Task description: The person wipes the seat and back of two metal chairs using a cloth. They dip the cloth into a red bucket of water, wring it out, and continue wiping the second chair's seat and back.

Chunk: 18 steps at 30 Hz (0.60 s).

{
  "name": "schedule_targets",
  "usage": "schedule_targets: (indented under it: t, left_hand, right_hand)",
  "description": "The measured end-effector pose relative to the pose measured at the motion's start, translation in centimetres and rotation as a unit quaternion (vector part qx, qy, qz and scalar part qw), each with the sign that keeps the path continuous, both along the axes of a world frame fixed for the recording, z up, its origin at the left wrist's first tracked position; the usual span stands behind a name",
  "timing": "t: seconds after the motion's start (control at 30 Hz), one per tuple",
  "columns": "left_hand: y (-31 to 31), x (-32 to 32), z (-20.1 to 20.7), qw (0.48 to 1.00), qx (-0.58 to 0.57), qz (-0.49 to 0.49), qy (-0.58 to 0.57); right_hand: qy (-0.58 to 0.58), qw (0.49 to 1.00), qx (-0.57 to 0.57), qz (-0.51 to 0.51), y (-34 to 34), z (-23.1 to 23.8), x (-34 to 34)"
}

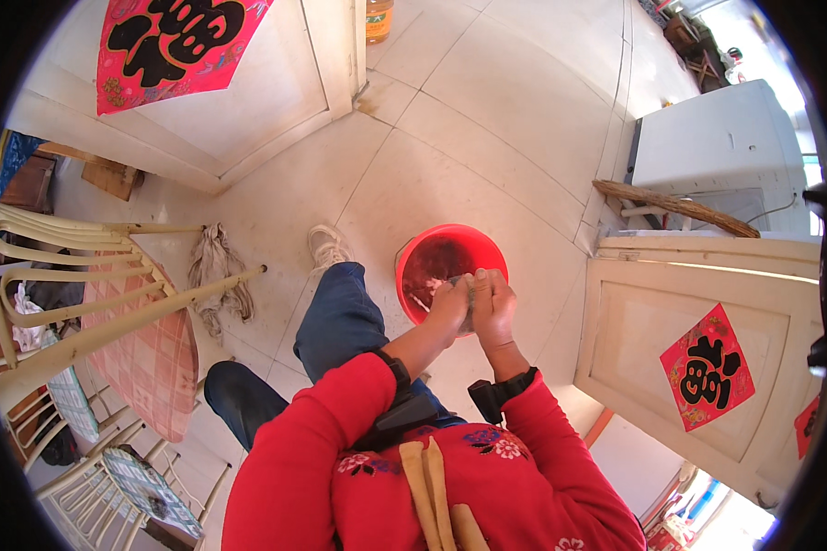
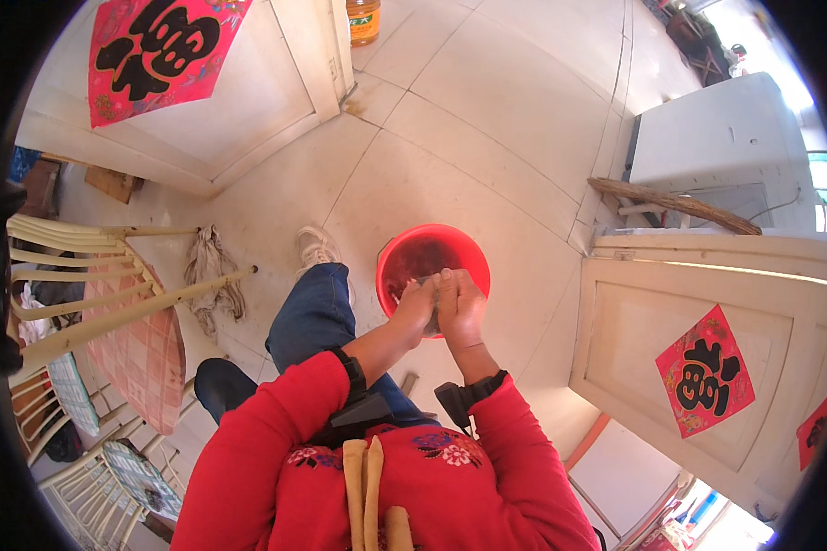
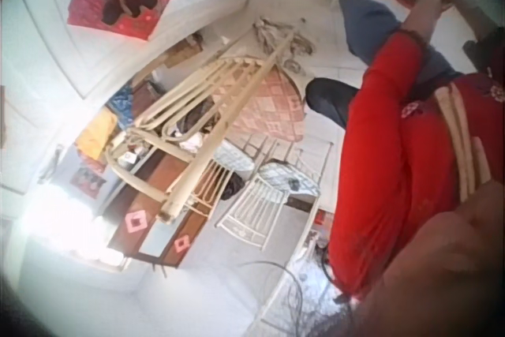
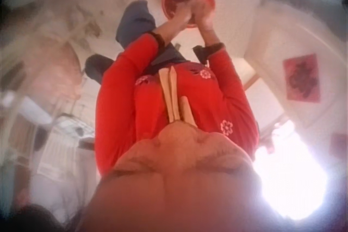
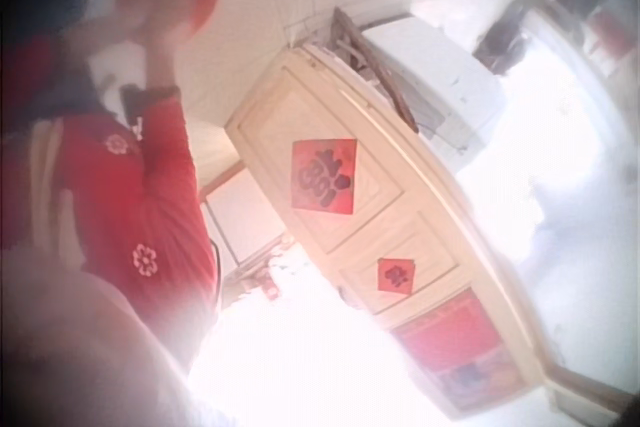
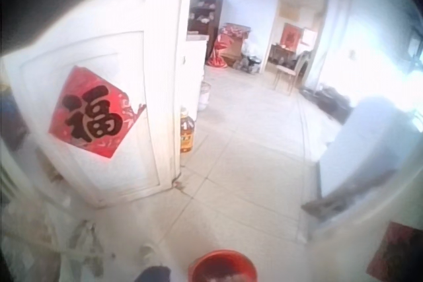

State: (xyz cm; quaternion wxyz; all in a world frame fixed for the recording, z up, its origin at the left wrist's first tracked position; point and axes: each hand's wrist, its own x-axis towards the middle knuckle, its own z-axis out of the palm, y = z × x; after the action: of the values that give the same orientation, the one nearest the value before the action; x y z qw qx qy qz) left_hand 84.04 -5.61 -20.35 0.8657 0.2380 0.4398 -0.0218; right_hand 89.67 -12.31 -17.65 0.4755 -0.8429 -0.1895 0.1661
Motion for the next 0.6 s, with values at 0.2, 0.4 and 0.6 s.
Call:
schedule_targets:
  t: [0.2, 0.4, 0.6]
  left_hand:
    - [0.3, -0.1, 0.2, 1.0, 0.016, -0.015, 0.002]
    - [0.5, -0.4, 0.1, 0.998, 0.069, -0.003, 0.011]
    - [0.0, -0.3, -1.3, 0.989, 0.133, 0.056, -0.021]
  right_hand:
    - [0.075, 0.996, 0.044, 0.0, -0.3, -0.2, 0.3]
    - [0.084, 0.99, 0.103, -0.052, -0.8, -0.4, 0.2]
    - [0.22, 0.96, 0.153, -0.087, -0.8, 0.2, -1.0]
